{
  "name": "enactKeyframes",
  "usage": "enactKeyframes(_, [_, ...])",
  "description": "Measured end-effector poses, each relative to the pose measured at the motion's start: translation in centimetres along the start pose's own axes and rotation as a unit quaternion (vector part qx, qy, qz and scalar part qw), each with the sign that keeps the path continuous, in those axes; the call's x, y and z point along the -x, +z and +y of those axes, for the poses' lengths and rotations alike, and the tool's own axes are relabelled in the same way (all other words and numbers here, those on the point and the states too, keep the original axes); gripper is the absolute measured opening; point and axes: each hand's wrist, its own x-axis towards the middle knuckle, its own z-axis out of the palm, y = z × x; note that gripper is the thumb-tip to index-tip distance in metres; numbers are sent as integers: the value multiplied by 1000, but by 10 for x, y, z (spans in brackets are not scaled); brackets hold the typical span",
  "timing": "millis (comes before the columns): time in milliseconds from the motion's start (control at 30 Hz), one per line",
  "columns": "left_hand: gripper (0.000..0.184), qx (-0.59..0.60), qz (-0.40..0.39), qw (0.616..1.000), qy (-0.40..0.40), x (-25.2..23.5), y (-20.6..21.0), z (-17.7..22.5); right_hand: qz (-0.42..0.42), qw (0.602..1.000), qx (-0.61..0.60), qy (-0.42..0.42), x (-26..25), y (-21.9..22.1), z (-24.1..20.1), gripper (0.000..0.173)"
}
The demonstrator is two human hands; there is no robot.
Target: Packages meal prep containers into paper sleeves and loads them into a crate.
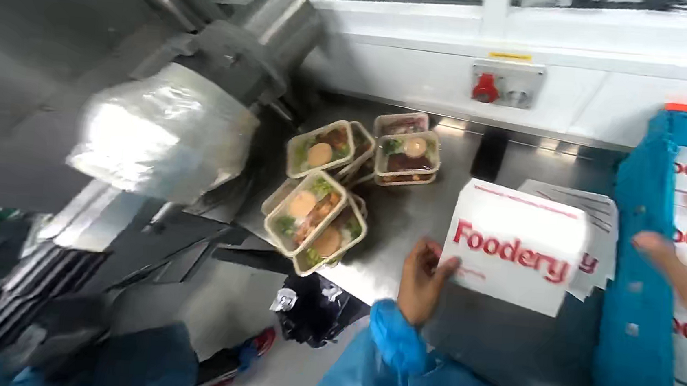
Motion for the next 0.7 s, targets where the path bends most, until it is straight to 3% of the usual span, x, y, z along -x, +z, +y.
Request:
enactKeyframes(33, [19,36,13,999,18,23,-5,11,-53,997,-47,11,8,15,-27,82])
enactKeyframes(100, [18,62,6,997,45,67,-14,20,-77,992,-85,44,18,50,-63,81])
enactKeyframes(167, [19,21,-15,997,71,102,-30,11,-72,990,-101,74,24,79,-86,73])
enactKeyframes(267, [20,-51,25,995,80,147,-61,-9,-102,963,-187,163,45,130,-114,70])
enactKeyframes(400, [21,-114,125,986,13,204,-116,-34,-195,896,-276,288,92,199,-139,53])
enactKeyframes(500, [29,-70,131,981,-126,260,-157,-43,-261,847,-315,339,138,224,-159,34])
enactKeyframes(633, [54,-31,105,971,-212,314,-194,-44,-442,766,-354,306,184,235,-181,22])
enactKeyframes(700, [62,-138,77,965,-211,325,-213,-36,-502,726,-381,273,192,243,-197,21])
